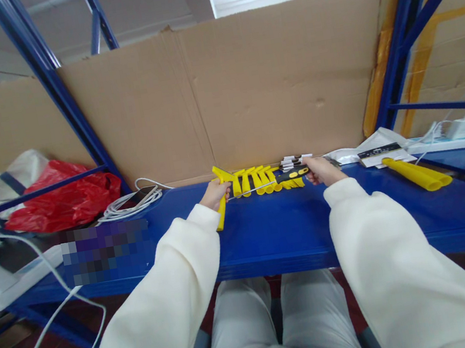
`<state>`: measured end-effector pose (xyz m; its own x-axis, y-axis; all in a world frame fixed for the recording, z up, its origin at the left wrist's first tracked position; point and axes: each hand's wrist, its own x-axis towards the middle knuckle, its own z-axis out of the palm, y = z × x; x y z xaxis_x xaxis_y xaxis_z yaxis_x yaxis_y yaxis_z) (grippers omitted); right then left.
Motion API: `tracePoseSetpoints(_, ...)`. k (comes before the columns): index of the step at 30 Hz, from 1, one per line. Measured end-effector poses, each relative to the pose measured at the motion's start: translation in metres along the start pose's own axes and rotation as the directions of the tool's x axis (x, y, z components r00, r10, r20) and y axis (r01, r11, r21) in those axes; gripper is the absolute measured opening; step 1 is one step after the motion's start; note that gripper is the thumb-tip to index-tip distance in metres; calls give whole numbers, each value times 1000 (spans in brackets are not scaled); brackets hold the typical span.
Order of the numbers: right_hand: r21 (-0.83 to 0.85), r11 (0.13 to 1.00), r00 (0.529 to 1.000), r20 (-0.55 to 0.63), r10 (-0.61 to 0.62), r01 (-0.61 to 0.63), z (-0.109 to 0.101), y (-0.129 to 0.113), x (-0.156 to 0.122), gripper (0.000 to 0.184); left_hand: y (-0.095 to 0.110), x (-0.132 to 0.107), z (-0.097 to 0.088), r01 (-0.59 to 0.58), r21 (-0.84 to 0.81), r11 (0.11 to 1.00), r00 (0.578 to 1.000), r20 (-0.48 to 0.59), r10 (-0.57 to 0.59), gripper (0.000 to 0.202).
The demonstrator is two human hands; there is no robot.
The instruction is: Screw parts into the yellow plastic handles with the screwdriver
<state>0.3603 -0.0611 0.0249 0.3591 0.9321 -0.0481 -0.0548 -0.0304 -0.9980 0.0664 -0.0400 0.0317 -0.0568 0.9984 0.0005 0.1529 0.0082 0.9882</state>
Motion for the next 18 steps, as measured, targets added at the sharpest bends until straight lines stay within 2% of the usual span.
tracePoseSetpoints(1, -93, 993, 998, 8, 70, -69, 3, 0, -3, 25, 0, 0, 0, -1, 0, 1000, 1000, 2, 1, 20)
tracePoseSetpoints(3, -349, 915, 976, 4, 219, -204, 9, -1, -12, 28, 0, 0, 0, -4, 3, 1000, 1000, 4, 4, 20)
tracePoseSetpoints(5, -515, 824, 961, -3, 275, -237, 14, -3, -20, 32, 1, -1, 0, -6, 11, 1000, 1000, 3, 6, 19)
tracePoseSetpoints(12, -661, 724, 957, 31, 288, -197, 17, 1, -25, 37, 2, -2, 0, -5, 14, 1000, 1000, 14, 5, 15)
tracePoseSetpoints(18, -692, 707, 955, 90, 284, -146, 13, 7, -14, 37, 2, -2, 1, -12, 11, 1000, 1000, 15, 11, 16)
